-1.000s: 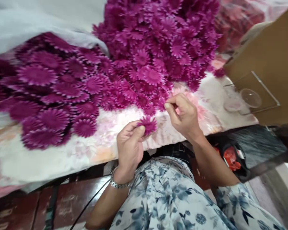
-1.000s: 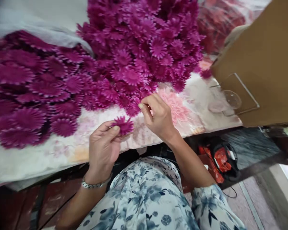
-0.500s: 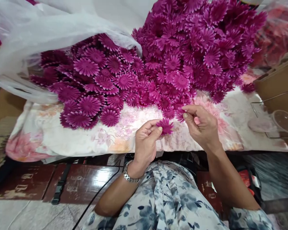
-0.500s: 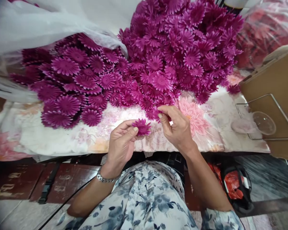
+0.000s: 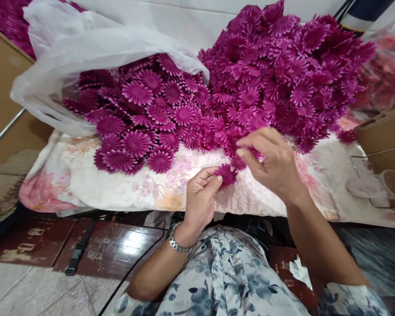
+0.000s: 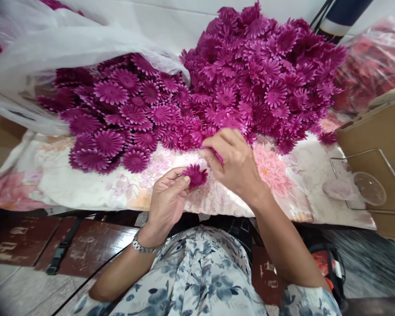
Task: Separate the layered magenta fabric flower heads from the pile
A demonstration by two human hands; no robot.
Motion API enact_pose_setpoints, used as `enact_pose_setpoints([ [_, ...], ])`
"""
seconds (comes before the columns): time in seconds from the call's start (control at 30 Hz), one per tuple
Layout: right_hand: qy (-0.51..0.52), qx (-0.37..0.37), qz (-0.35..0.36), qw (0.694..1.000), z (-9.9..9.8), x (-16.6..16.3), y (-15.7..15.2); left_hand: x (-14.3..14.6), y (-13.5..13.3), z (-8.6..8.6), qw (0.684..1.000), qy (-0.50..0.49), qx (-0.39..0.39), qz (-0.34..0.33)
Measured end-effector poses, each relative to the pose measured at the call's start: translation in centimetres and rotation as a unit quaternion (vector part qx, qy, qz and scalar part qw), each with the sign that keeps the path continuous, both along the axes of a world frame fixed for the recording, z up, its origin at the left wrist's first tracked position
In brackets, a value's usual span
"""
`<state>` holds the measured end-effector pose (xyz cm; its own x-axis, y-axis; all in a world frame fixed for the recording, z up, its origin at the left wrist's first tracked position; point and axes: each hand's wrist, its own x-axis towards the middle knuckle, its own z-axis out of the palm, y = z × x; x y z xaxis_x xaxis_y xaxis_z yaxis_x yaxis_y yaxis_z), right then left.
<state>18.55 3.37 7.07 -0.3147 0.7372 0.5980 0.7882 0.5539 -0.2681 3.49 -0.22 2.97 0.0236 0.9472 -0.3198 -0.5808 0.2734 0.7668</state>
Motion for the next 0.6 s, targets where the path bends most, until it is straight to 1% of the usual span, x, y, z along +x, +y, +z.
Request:
enact_pose_setpoints([
  [0.07,0.026,-0.050,0.055,0.997,-0.7,-0.3,-1.5,0.0,0.0,0.0,1.000,-0.008,-0.001,-0.009],
  [0.1,0.034,-0.069,0.070,0.995,-1.2,-0.5,-2.1,0.0,-0.1,0.0,1.000,-0.010,0.000,-0.012],
  [0.17,0.046,-0.085,0.077,0.992,-2.1,-0.8,-2.7,0.1,-0.3,-0.1,1.000,-0.009,0.002,-0.017],
  [0.3,0.062,-0.083,0.082,0.991,-3.3,-1.0,-2.9,0.1,-0.5,-0.4,1.000,-0.003,0.011,-0.023],
  [0.47,0.032,-0.042,0.065,0.996,-3.6,-1.0,-3.1,0.0,-0.6,-0.7,0.999,-0.004,0.018,-0.026],
  [0.6,0.011,-0.018,0.050,0.999,-3.9,-1.1,-3.2,-0.1,-0.6,-0.7,0.999,0.026,0.019,-0.024],
])
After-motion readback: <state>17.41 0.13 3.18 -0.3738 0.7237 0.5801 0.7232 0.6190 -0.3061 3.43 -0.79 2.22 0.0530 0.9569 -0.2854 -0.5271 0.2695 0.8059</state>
